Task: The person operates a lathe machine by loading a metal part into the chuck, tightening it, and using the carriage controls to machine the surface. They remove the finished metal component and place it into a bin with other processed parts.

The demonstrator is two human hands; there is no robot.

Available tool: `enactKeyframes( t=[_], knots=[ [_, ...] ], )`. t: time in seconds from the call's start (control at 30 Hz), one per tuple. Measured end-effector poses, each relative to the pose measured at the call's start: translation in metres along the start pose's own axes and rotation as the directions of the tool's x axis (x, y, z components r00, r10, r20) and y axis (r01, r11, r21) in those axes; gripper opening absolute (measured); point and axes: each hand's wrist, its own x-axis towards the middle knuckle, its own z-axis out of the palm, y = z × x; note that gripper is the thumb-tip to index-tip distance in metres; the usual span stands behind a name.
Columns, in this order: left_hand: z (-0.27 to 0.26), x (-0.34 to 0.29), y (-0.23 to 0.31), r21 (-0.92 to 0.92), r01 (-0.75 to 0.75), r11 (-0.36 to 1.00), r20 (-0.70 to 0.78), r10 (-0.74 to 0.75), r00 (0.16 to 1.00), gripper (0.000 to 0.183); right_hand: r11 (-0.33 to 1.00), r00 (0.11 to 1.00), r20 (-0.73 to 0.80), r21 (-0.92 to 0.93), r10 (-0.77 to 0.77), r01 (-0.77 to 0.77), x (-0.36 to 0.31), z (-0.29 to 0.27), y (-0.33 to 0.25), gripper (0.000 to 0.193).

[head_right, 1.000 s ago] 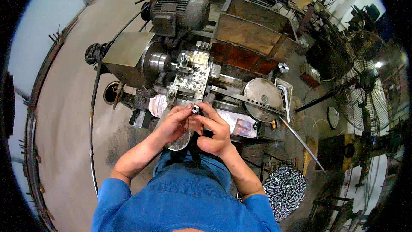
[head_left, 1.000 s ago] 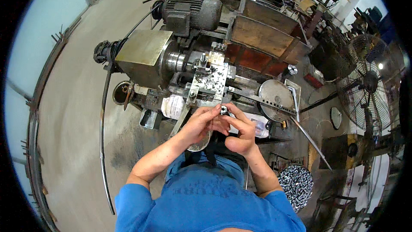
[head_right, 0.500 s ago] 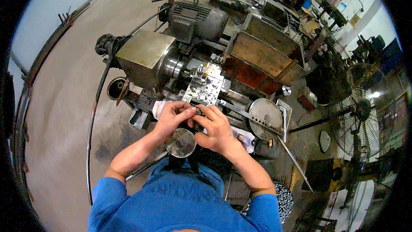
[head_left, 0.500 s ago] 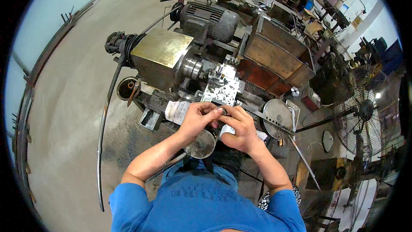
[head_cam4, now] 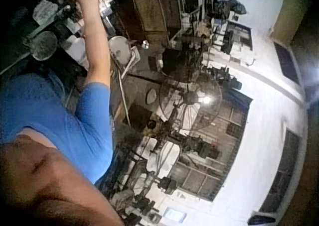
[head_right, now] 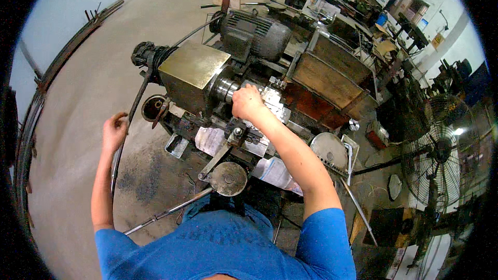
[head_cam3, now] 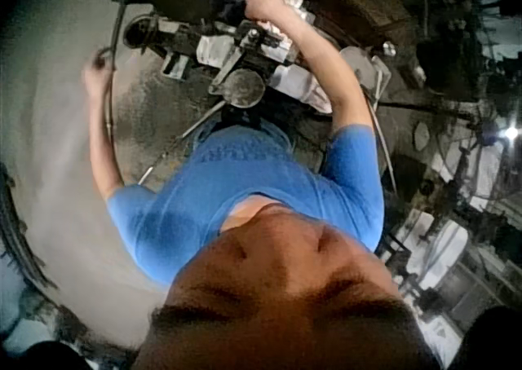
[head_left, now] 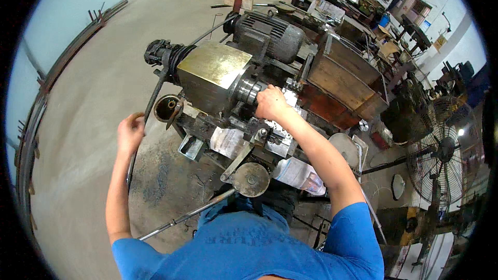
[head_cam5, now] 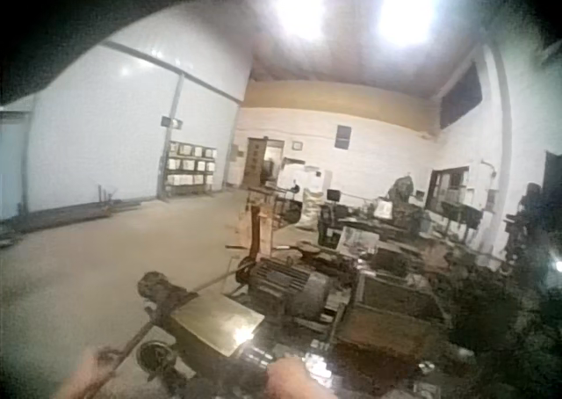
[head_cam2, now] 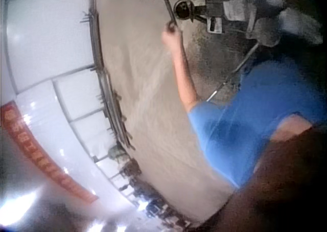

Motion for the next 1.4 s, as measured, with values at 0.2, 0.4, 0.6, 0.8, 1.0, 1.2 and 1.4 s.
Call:
enactKeyframes(
  t=[0.2, 0.4, 0.6, 0.8, 1.0, 1.2, 1.4],
  knots=[
    [-0.025, -0.059, -0.093, 0.070, 0.179, 0.981, 0.065, -0.184, 0.981, 0.038, 0.955, 0.996, 0.015, 0.283, 0.092, -0.093, 0.012, 0.013, 0.001, 0.028],
    [-0.002, -0.075, -0.083, 0.429, 0.143, 0.892, 0.092, -0.201, 0.975, 0.032, 0.741, 0.941, 0.018, 0.611, 0.338, -0.278, 0.025, -0.001, 0.010, 0.030],
    [-0.061, -0.004, -0.178, 0.836, -0.111, 0.537, 0.054, 0.121, 0.991, 0.003, 0.706, 0.941, 0.034, 0.653, 0.335, -0.275, 0.032, -0.009, 0.009, 0.026],
    [-0.067, 0.045, -0.215, 0.874, -0.093, 0.476, 0.073, 0.060, 0.996, 0.010, 0.728, 0.932, -0.036, 0.636, 0.360, -0.256, 0.024, -0.013, 0.008, 0.026],
    [0.064, -0.002, -0.161, 0.065, -0.153, 0.986, -0.390, 0.166, 0.906, 0.030, 0.686, 0.781, -0.511, 0.712, 0.358, 0.151, -0.082, -0.017, 0.043, 0.018],
    [0.239, -0.029, -0.168, 0.399, -0.134, 0.907, 0.424, -0.052, 0.904, 0.034, 0.645, 0.721, -0.333, 0.736, 0.608, -0.204, -0.244, 0.039, 0.108, 0.021],
    [0.217, 0.021, -0.136, 0.607, -0.601, 0.521, 0.697, 0.015, 0.717, 0.021, 0.316, 0.423, 0.072, 0.553, 0.903, -0.771, -0.385, 0.139, 0.162, 0.041]
  ],
)
